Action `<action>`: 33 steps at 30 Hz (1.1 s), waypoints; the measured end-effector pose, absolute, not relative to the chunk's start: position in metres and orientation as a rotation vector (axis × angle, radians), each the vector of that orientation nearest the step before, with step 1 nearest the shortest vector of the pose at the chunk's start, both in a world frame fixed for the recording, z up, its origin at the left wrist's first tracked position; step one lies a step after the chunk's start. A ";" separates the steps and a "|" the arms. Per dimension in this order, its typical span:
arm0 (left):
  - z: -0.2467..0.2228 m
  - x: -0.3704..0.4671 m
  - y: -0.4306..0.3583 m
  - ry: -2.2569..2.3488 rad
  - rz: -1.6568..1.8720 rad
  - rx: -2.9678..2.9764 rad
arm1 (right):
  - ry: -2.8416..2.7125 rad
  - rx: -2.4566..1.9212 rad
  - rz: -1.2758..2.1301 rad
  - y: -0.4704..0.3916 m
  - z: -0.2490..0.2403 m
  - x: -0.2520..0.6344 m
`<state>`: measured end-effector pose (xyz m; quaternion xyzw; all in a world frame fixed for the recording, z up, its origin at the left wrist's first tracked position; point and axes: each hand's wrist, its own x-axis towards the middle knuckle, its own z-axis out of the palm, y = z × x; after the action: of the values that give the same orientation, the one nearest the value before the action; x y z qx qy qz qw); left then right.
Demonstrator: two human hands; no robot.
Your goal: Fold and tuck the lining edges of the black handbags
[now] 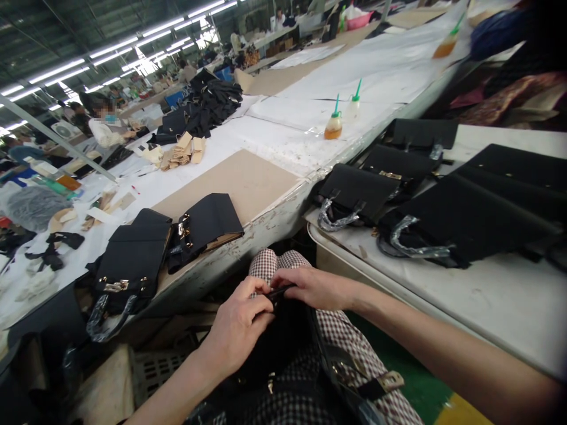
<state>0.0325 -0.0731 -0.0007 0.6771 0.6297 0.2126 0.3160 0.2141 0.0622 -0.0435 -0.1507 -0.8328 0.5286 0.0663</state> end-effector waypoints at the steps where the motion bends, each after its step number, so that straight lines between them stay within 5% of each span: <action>1: -0.001 0.033 -0.074 1.691 0.583 1.732 | -2.509 -0.442 1.593 0.063 -0.044 0.215; 24: -0.015 0.028 -0.067 1.931 0.542 1.356 | -2.436 -0.308 1.738 0.065 -0.045 0.215; 33: 0.005 0.019 -0.075 1.671 0.512 1.355 | -2.730 -0.409 1.470 0.060 -0.034 0.185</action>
<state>0.0187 -0.0754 0.0048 0.5475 0.6754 0.2068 0.4487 0.1849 0.0597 -0.0342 -0.1309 -0.8729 0.4700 0.0070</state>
